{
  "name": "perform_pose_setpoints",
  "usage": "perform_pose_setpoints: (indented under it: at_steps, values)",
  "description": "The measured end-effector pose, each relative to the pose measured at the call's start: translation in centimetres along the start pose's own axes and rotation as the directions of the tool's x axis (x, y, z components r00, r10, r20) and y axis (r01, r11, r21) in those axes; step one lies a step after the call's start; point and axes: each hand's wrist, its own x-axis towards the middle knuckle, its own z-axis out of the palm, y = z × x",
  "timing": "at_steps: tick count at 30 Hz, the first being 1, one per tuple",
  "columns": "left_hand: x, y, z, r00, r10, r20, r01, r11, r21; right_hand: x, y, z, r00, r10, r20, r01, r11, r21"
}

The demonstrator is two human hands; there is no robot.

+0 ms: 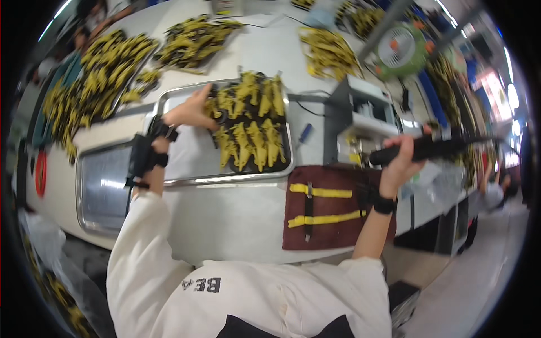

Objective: Assembling small yellow plastic components using an industrial electric screwdriver.

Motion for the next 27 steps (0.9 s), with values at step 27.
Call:
perform_pose_setpoints:
  at_steps: [27]
  values:
    - [-9.3, 28.0, 17.4, 0.91, 0.402, -0.103, -0.411, 0.906, -0.097, -9.4, -4.1, -1.5, 0.985, 0.128, 0.116, -0.144, 0.979, 0.142]
